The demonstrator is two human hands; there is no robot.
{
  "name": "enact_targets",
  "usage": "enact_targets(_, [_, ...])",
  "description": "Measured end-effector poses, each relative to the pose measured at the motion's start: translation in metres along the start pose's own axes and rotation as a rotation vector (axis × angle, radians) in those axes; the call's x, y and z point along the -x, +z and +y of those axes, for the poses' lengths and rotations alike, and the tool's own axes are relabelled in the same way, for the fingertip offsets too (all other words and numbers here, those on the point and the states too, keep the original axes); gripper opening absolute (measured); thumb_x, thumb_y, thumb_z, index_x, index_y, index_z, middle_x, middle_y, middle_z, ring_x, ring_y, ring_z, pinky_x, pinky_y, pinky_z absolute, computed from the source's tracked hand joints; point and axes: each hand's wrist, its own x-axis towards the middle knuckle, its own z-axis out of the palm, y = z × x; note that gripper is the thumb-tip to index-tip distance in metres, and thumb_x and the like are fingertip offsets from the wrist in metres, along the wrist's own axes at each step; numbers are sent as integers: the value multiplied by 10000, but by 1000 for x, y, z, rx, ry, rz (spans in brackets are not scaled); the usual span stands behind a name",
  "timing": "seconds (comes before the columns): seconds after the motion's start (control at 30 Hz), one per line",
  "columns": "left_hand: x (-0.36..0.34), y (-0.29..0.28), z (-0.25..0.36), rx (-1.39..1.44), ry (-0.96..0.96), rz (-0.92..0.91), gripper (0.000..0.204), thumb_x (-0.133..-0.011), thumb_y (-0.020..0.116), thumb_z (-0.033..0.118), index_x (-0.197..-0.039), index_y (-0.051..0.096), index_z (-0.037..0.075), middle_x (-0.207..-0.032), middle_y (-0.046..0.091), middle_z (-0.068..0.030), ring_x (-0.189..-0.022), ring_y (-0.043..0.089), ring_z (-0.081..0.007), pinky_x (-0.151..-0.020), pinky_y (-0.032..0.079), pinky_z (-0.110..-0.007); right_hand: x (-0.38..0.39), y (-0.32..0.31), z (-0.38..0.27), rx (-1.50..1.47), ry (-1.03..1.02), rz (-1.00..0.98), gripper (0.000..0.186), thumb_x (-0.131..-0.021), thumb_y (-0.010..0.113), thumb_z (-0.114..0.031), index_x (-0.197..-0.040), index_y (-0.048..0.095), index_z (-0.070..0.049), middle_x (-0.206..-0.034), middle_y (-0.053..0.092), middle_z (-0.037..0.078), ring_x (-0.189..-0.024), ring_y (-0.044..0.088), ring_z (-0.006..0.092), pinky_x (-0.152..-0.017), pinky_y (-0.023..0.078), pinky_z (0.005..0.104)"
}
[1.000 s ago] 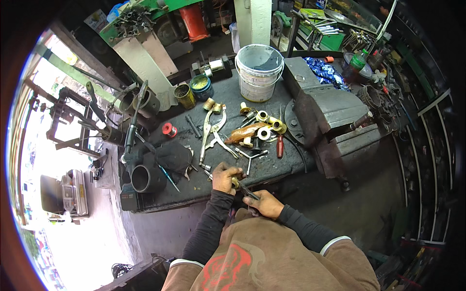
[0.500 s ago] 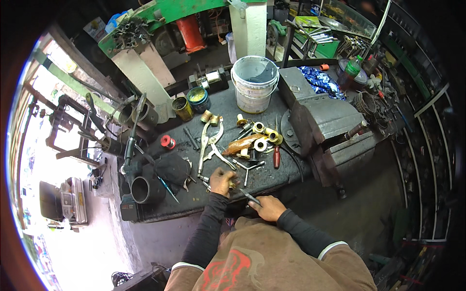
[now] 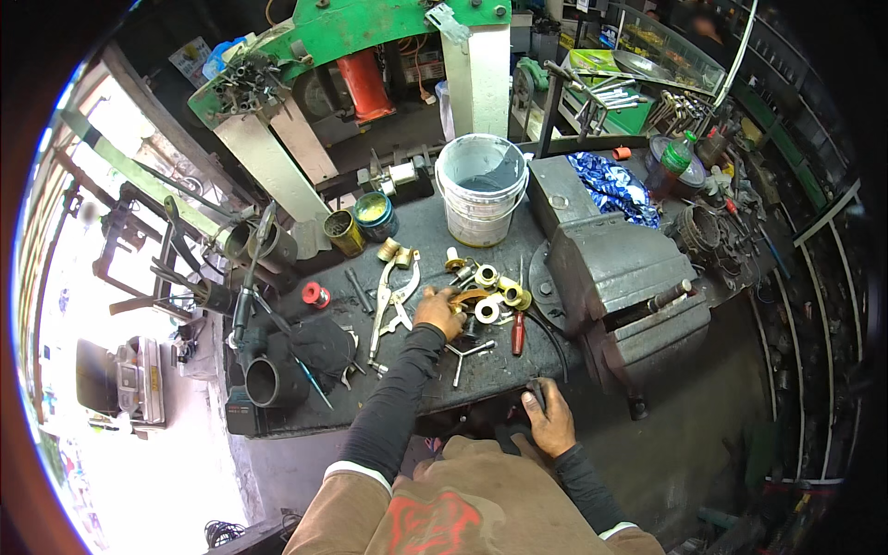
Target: The person walks through a cluttered workshop carrying a bucket, then uses pliers to manipulate small brass-colored metal parts on a workbench. The person repeatedly picks up, adjusts, and places the parts while handling tools.
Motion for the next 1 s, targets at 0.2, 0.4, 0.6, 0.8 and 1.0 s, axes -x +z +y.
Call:
enact_targets(0.2, [-5, -3, -73, 386, -99, 402, 466, -771, 844, 234, -1205, 732, 107, -1065, 747, -204, -1031, 710, -350, -954, 539, -424, -25, -13, 9, 150, 126, -38, 495, -924, 693, -249, -1307, 555, 33, -1259, 641, 284, -1181, 617, 447, -1004, 486, 483])
enact_targets(0.4, [43, -30, -34, 184, -159, 743, 433, -777, 824, 135, -1190, 706, 89, -1179, 634, -217, -1142, 608, -383, -995, 493, -453, -43, -15, 18, 149, 147, -77, 546, -888, 720, -269, -1319, 566, 30, -1273, 648, 286, -1204, 615, 442, -1035, 478, 468])
enact_targets(0.6, [34, 16, 0, 20, -47, 262, 645, -816, 844, 287, -1372, 584, 90, -1222, 574, -236, -1154, 610, -411, -1004, 507, -464, -108, 1, -14, 236, 1, 72, 613, -864, 726, -144, -1397, 477, 30, -1366, 515, 300, -1229, 526, 481, -1052, 443, 498])
enact_targets(0.8, [22, -9, 24, -29, -103, -56, 659, -840, 781, 249, -1444, 540, 144, -1232, 658, -257, -1148, 647, -411, -1013, 521, -454, -140, 14, -16, 523, -193, 127, 610, -860, 722, -144, -1406, 511, 26, -1437, 454, 302, -1352, 432, 469, -1138, 362, 506])
enact_targets(1.0, [36, -3, -23, 173, -169, 234, 531, -783, 790, 222, -1298, 668, 190, -1096, 732, -194, -1056, 693, -365, -948, 537, -443, -161, 20, -18, 349, -259, 103, 545, -843, 710, -133, -1344, 574, 32, -1395, 508, 278, -1316, 466, 452, -1126, 371, 512])
